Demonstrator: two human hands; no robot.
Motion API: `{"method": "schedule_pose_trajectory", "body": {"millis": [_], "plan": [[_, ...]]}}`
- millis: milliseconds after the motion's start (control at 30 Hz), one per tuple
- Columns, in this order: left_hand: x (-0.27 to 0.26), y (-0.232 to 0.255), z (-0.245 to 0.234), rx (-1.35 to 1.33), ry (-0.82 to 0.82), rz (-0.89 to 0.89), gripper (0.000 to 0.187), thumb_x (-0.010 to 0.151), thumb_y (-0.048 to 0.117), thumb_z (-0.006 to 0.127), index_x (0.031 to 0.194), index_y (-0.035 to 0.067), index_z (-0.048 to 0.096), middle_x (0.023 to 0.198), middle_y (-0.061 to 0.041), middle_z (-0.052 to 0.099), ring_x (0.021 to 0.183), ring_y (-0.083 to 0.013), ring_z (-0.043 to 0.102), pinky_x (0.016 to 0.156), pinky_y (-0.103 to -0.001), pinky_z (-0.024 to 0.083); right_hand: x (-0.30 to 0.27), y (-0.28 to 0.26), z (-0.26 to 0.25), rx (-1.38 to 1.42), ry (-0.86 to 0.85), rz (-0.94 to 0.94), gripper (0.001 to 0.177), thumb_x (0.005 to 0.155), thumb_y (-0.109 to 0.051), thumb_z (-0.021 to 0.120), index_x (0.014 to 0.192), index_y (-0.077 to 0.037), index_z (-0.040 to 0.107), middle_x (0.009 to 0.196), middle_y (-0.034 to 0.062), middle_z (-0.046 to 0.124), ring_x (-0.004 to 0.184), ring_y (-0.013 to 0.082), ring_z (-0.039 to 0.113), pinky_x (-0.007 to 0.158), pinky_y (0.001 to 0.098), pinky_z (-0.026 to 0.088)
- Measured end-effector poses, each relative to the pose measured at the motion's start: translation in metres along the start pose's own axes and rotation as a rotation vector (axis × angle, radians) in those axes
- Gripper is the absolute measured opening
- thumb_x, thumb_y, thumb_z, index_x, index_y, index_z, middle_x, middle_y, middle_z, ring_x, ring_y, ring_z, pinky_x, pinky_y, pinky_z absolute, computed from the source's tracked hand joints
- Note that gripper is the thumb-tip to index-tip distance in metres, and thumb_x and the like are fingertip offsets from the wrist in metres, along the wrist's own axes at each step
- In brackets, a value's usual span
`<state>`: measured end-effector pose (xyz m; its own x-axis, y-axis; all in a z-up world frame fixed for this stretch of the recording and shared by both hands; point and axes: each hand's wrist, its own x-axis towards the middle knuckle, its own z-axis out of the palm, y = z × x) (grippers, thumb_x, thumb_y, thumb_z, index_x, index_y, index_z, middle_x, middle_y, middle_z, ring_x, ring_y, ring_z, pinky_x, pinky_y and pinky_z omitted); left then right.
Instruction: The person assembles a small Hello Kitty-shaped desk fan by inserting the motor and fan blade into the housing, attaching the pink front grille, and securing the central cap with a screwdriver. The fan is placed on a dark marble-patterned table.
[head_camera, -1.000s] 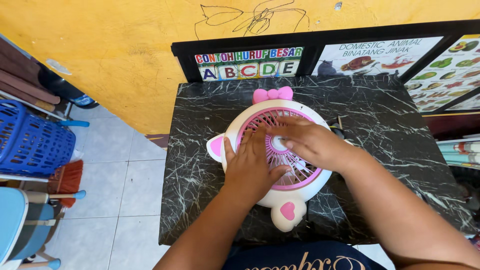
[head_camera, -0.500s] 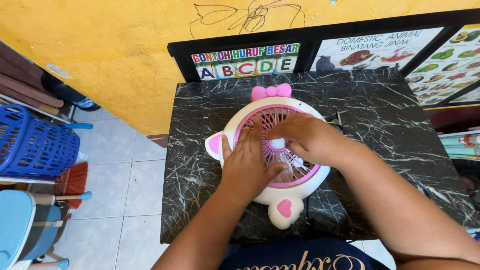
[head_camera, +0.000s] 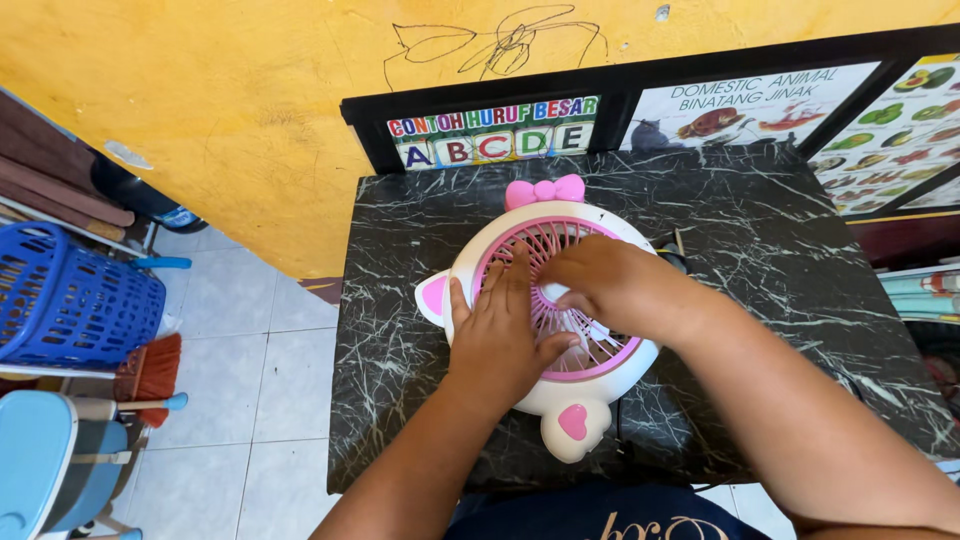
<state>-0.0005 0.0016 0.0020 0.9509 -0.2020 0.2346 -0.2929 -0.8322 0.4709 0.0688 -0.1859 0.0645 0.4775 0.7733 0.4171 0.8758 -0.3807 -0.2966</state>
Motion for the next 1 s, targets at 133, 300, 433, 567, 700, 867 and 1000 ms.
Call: {"method": "schedule_pose_trajectory", "body": {"millis": [133, 300, 433, 567, 700, 867, 1000], "plan": [[0.0, -0.003, 0.002, 0.002, 0.022, 0.027, 0.12, 0.071, 0.061, 0.08, 0.158, 0.006, 0.017, 0.154, -0.017, 0.046, 0.145, -0.0378, 0.04, 0.114, -0.073, 0.006, 0.002, -0.005, 0.014, -0.313, -0.116, 0.308, 0.033, 0.083, -0.036, 0.08, 0.089, -0.006, 0.069, 0.088, 0.0096, 0.069, 0.091, 0.0321, 0.068, 0.077, 0.0453, 0.054], [0.0, -0.003, -0.001, -0.003, 0.008, 0.018, 0.123, 0.072, 0.061, 0.08, 0.159, 0.005, 0.014, 0.152, -0.02, 0.045, 0.143, -0.039, 0.04, 0.114, -0.073, 0.005, 0.004, -0.002, -0.005, -0.118, 0.053, -0.007, 0.022, 0.081, -0.017, 0.069, 0.099, -0.005, 0.068, 0.095, 0.0089, 0.069, 0.093, 0.0318, 0.066, 0.08, 0.0454, 0.053], [0.003, -0.003, 0.002, 0.017, 0.015, 0.032, 0.124, 0.073, 0.062, 0.079, 0.159, 0.004, 0.012, 0.152, -0.021, 0.045, 0.143, -0.0392, 0.04, 0.113, -0.074, 0.005, 0.001, 0.001, -0.005, -0.069, 0.073, -0.055, 0.03, 0.076, -0.026, 0.071, 0.101, -0.008, 0.07, 0.098, 0.0083, 0.069, 0.095, 0.0323, 0.064, 0.082, 0.0464, 0.052], [0.0, -0.002, 0.003, 0.012, 0.02, 0.032, 0.124, 0.072, 0.062, 0.078, 0.16, 0.004, 0.012, 0.153, -0.02, 0.045, 0.143, -0.04, 0.041, 0.113, -0.074, 0.006, 0.005, -0.004, 0.018, -0.38, -0.114, 0.336, 0.038, 0.084, -0.048, 0.073, 0.087, -0.01, 0.068, 0.09, 0.0072, 0.07, 0.091, 0.0307, 0.066, 0.079, 0.0465, 0.051], [0.001, -0.002, -0.002, 0.018, 0.047, 0.051, 0.124, 0.073, 0.062, 0.079, 0.16, 0.005, 0.012, 0.153, -0.02, 0.045, 0.142, -0.0404, 0.043, 0.113, -0.074, 0.006, 0.013, -0.002, 0.014, -0.367, -0.164, 0.607, 0.034, 0.099, -0.048, 0.068, 0.09, -0.015, 0.071, 0.095, 0.0046, 0.072, 0.097, 0.0278, 0.067, 0.089, 0.0425, 0.053], [0.002, -0.002, -0.001, -0.007, 0.013, 0.024, 0.125, 0.072, 0.058, 0.081, 0.16, 0.005, 0.009, 0.151, -0.019, 0.047, 0.142, -0.0398, 0.043, 0.114, -0.073, 0.005, 0.002, 0.007, -0.012, 0.011, -0.026, -0.004, 0.034, 0.076, -0.012, 0.071, 0.109, -0.009, 0.074, 0.108, 0.0054, 0.074, 0.102, 0.0316, 0.065, 0.089, 0.0439, 0.052], [0.002, -0.003, 0.001, -0.017, 0.019, 0.026, 0.129, 0.07, 0.058, 0.082, 0.16, 0.005, 0.005, 0.152, -0.019, 0.047, 0.138, -0.0381, 0.046, 0.113, -0.073, 0.006, 0.001, 0.005, -0.009, -0.061, -0.073, -0.024, 0.039, 0.07, -0.01, 0.073, 0.108, -0.012, 0.074, 0.104, 0.0037, 0.073, 0.1, 0.0309, 0.066, 0.087, 0.0428, 0.053]]}}
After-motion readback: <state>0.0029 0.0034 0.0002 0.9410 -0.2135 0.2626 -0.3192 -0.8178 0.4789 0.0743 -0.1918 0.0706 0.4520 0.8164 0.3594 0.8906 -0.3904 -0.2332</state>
